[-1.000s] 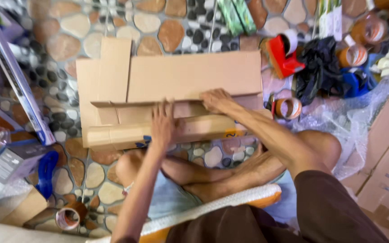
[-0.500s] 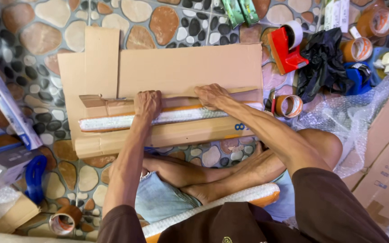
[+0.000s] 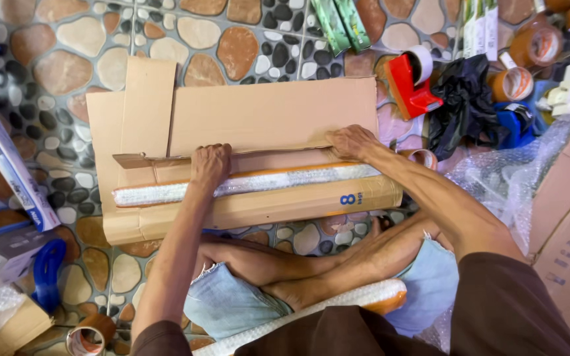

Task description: The person sits on the floor and wraps long cardboard pieces with bubble wrap. They secure the wrapped items using orange packing tape, repeatedly folding the cardboard and taping the seams to create a sealed package.

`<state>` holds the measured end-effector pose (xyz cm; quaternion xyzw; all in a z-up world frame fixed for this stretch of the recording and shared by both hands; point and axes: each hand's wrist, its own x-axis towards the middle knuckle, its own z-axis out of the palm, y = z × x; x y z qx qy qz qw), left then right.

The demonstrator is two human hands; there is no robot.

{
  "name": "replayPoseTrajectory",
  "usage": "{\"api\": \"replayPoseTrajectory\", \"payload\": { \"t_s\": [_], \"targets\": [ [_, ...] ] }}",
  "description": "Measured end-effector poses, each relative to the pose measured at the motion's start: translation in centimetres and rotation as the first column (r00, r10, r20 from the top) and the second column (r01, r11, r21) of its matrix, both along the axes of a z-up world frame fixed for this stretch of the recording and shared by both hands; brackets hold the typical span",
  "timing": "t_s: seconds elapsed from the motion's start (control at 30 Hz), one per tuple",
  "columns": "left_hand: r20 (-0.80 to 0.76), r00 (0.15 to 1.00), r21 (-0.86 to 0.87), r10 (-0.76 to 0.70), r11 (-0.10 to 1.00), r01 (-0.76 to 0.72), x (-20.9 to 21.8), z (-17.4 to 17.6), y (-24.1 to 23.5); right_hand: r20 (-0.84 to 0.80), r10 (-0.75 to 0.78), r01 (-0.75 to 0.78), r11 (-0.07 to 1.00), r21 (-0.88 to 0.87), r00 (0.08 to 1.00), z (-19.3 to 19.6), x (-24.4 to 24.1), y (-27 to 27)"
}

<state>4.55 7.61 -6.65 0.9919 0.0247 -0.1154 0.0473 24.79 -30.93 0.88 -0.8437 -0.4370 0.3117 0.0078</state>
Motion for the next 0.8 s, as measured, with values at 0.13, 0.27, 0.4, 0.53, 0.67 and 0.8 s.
{"api": "replayPoseTrajectory", "payload": {
  "t_s": [0.13,0.27,0.4,0.53,0.67,0.8],
  "targets": [
    [-0.039,0.997,0.271,-0.067,0.96,0.075,-1.0,5.8,6.6,0.094,0.012,-0.027,0.988,0.152,0.996,0.1,0.0,0.7],
    [-0.353,0.925,0.329,0.142,0.944,-0.019,-4.8,3.3,20.0,0.373,0.036,-0.17,0.928,0.333,0.927,-5.1,0.9,-1.5],
    [-0.218,0.963,0.271,0.155,0.958,-0.093,-6.6,3.6,19.1,0.448,0.009,-0.216,0.884,0.415,0.894,-3.8,0.4,-0.5],
    [0.001,0.994,0.226,0.109,0.968,-0.106,-7.4,-0.8,19.0,0.593,0.011,-0.295,0.875,0.384,0.805,-6.2,1.5,-2.5],
    [0.095,0.995,0.263,0.036,0.963,-0.06,-7.1,6.5,17.4,0.66,-0.002,-0.325,0.869,0.373,0.752,-3.8,2.6,-2.4],
    [-0.12,0.987,0.121,0.105,0.989,-0.09,-5.4,12.1,13.9,0.681,-0.004,-0.327,0.875,0.358,0.733,0.9,2.3,-0.5]
  ]
}}
